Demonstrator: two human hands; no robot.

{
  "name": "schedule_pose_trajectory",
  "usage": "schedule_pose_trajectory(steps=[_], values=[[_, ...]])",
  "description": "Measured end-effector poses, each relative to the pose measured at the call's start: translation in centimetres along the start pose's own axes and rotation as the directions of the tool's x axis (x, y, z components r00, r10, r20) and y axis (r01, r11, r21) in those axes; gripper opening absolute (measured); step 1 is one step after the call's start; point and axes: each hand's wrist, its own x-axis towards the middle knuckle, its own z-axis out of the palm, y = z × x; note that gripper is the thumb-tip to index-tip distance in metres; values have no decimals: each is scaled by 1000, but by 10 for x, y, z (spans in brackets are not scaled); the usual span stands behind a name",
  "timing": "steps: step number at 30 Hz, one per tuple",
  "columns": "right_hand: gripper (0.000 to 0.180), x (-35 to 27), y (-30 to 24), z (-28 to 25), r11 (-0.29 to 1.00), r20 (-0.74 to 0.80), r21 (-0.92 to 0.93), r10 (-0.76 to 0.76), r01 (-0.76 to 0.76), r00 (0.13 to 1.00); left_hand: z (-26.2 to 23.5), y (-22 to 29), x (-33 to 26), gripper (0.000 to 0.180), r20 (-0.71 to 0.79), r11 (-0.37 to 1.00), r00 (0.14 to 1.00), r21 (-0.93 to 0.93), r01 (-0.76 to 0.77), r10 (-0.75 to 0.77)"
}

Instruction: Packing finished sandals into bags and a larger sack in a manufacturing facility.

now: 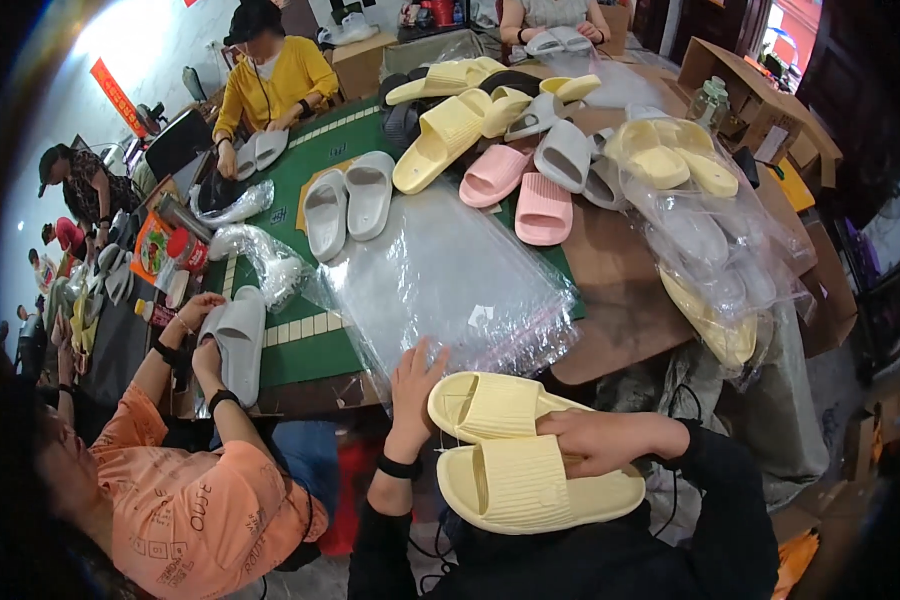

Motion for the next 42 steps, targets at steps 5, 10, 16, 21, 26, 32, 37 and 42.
schedule_pose_trajectory(steps=[5,10,16,21,26,32,37,42], values=[[44,6,4,1,996,36,-34,79,-78,996,4,-14,12,44,-83,999,996,-48,6,-10],[42,2,8,6,993,8,-54,106,-105,994,-9,-9,24,19,-337,993,941,-112,-40,0],[19,4,1,-18,952,-134,-153,245,-264,960,-20,14,23,28,-533,998,846,-29,-47,25],[20,13,3,-27,949,-127,-246,169,-196,977,-20,33,17,27,-518,990,853,-138,-17,-57],[35,6,-4,-38,970,60,186,147,-155,987,-30,37,13,20,-380,873,861,-468,136,-337],[36,8,-3,-27,905,-296,-21,400,-425,867,-40,57,10,25,-403,905,895,-426,3,-193],[36,18,-6,-11,911,-392,-18,373,-412,841,-48,63,6,30,-476,879,818,-472,72,-323],[41,18,-5,-3,794,-523,-356,268,-493,809,-48,76,0,29,-478,897,836,-440,37,-269]])
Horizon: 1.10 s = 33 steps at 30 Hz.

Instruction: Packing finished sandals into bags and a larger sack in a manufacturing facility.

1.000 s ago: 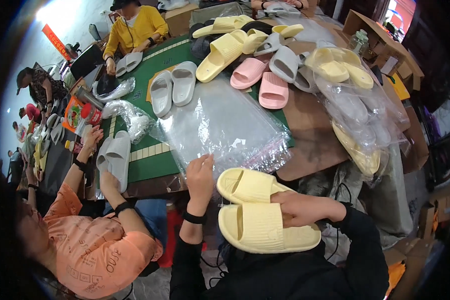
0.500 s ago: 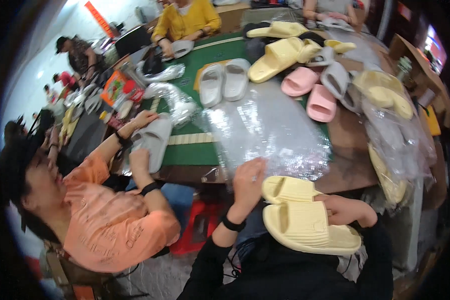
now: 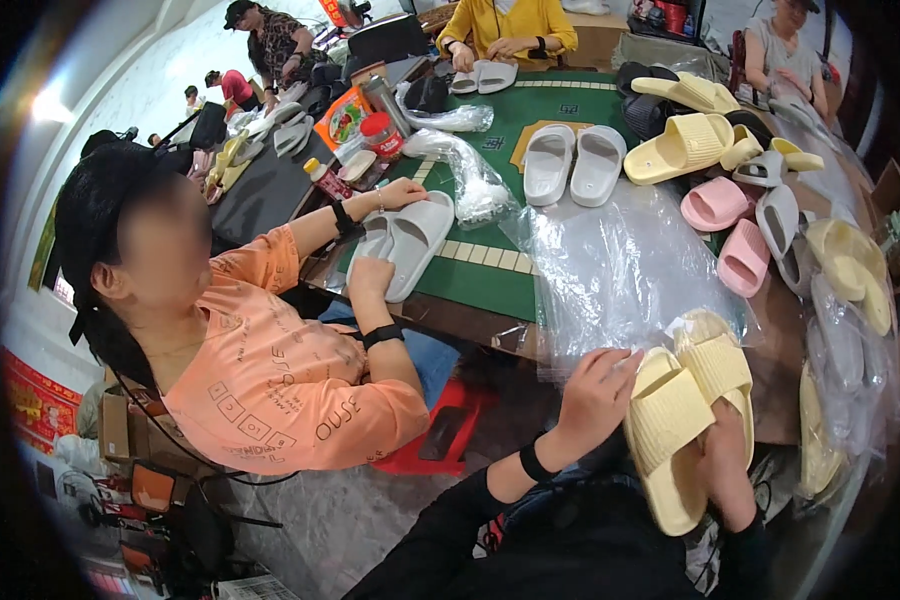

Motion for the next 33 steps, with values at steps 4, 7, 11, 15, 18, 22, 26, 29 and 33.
schedule_pose_trajectory(steps=[4,7,11,15,18,22,26,29,33], values=[[39,-9,-2,13,920,-84,-350,-216,174,973,1,10,4,29,39,967,993,223,-119,113],[32,-9,13,15,912,-7,-359,-214,198,977,2,2,3,33,62,930,986,326,-167,155],[23,-3,12,7,925,94,-237,-282,296,955,-1,-7,5,37,104,943,984,288,-166,142],[23,3,27,5,901,207,-194,-348,387,914,0,-20,3,37,203,991,975,85,-105,86],[23,4,35,9,914,217,-156,-339,376,915,-6,-13,4,35,262,971,954,146,-191,149],[23,4,26,5,896,160,-76,-423,438,892,-9,-11,7,27,170,997,985,76,-29,16],[24,-16,33,-1,974,298,107,-223,199,928,-18,-12,19,24,91,976,972,-7,217,-215],[32,-20,15,-26,919,260,361,-263,159,929,-12,-18,24,23,58,995,994,32,91,-93],[37,-21,7,-26,750,246,645,-383,144,890,-3,-44,18,34,273,983,949,45,-178,159]])
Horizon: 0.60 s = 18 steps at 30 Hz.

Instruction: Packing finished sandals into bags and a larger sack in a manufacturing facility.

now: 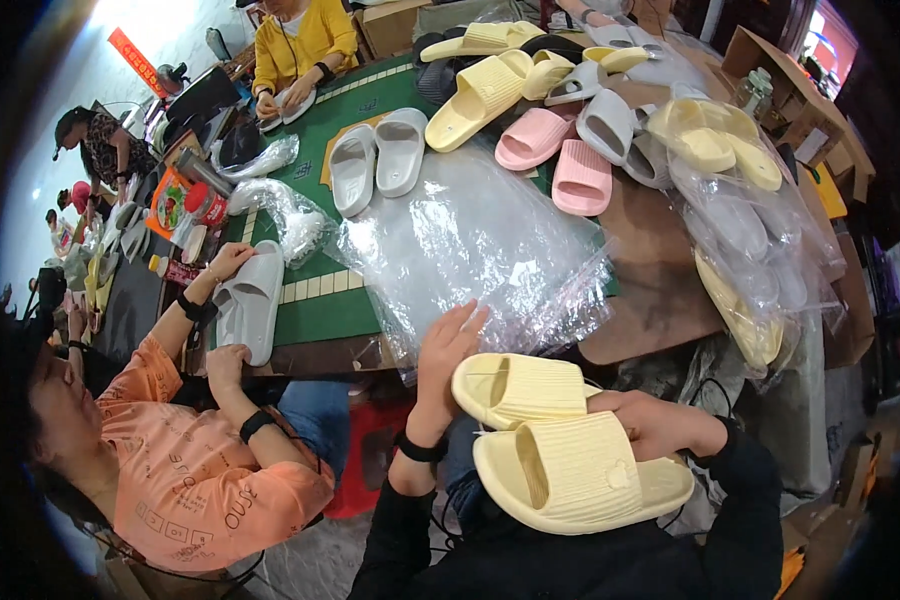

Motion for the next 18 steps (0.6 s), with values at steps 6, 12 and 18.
schedule_pose_trajectory(steps=[6,12,18], values=[[26,14,11,-2,977,-114,-204,32,-55,993,15,-3,-14,42,6,996,996,-13,89,-89],[22,30,12,-10,944,-91,-330,-25,-7,996,23,-6,-15,35,-214,963,939,-72,260,-269],[17,16,15,-6,993,-16,12,122,-122,992,12,-5,-14,35,-138,907,900,-148,395,-414]])
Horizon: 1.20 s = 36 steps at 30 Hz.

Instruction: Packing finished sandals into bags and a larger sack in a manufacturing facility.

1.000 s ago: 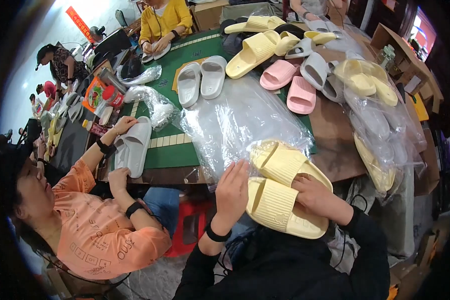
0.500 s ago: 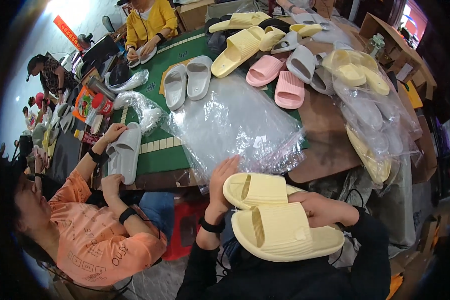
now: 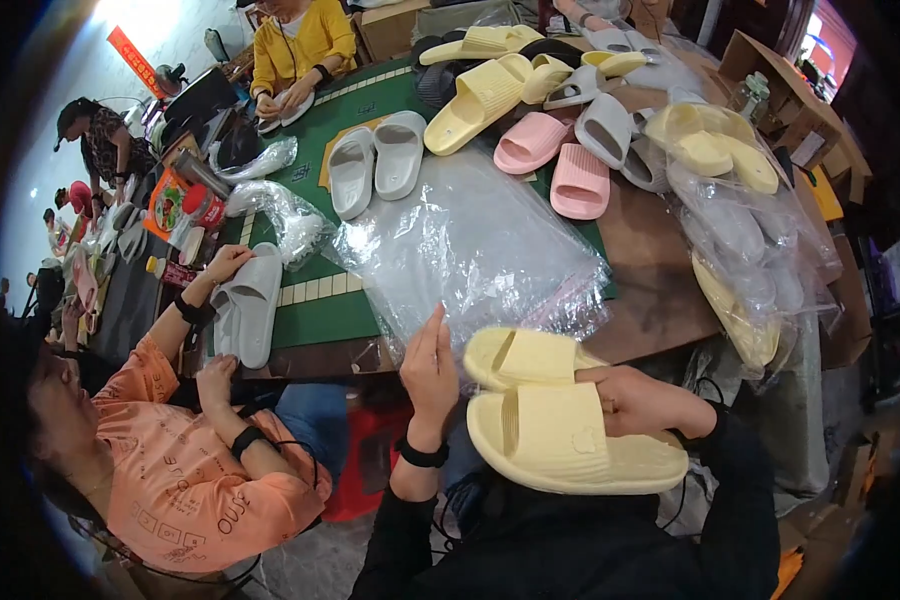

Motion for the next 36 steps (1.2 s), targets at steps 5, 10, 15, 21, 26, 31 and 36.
schedule_pose_trajectory(steps=[5,10,15,21,26,31,36], values=[[16,6,7,2,783,-247,-621,-164,-26,955,7,19,-4,35,-8,939,956,192,-286,293],[26,9,10,9,695,-191,-716,-101,-68,976,0,23,-8,32,-71,939,945,159,-305,319],[21,3,27,6,714,-213,-691,-55,-111,976,3,32,-3,31,-135,944,936,107,-312,324],[20,-9,-7,4,816,-131,-577,-63,-25,989,1,23,-5,29,-62,933,939,152,-327,339],[19,-1,-16,-7,780,-70,-623,-117,49,991,4,17,-13,27,3,977,978,-23,-210,210],[19,15,2,-13,608,-73,-793,-158,39,985,2,29,-11,27,-76,955,952,7,-297,297],[24,34,6,0,501,-291,-847,-156,-179,944,-3,44,-17,35,55,901,921,192,-390,387]])
